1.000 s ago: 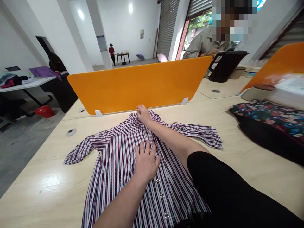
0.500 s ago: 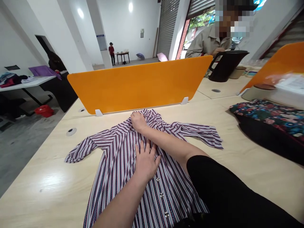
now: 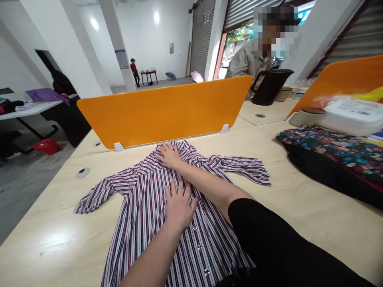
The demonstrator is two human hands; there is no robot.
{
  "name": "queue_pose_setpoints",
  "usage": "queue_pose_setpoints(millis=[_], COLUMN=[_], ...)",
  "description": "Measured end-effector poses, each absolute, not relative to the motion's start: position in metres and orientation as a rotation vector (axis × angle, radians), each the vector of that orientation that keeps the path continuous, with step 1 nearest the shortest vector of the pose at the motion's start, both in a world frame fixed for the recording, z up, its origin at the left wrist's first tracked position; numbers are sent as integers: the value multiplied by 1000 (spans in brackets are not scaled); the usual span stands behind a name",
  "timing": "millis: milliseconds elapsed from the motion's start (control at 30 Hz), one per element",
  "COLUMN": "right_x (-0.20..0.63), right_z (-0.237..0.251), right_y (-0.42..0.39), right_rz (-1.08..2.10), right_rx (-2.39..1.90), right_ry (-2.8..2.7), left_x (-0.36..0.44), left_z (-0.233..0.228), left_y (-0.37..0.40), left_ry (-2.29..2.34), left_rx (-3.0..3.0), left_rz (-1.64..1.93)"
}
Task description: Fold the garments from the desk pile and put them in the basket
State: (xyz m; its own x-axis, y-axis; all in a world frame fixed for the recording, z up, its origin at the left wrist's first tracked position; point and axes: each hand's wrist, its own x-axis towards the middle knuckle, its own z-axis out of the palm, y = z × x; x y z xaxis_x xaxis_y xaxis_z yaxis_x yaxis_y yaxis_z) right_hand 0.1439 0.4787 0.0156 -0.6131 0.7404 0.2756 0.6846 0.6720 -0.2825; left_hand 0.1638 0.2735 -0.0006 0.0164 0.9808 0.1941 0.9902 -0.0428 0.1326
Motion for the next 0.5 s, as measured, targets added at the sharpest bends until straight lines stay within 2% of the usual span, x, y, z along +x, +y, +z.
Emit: queue_pose_setpoints(millis=[133, 233, 333, 500], right_x=[155, 178, 229, 359], right_z=[17, 24, 24, 6], right_y=[484, 483, 478, 477], right_rz=[348, 344, 200, -184], right_rx=[-993, -923, -1031, -1500], right_ry=[-2693, -2535, -2316, -2235], left_x=[163, 162, 161, 162], left_z=[-1, 1, 2, 5], left_y=[274, 274, 275, 276], left_ry=[-2167, -2169, -2179, -2215], left_rx=[-2155, -2143, -2164, -2175], left_rz=[-368, -343, -311, -248])
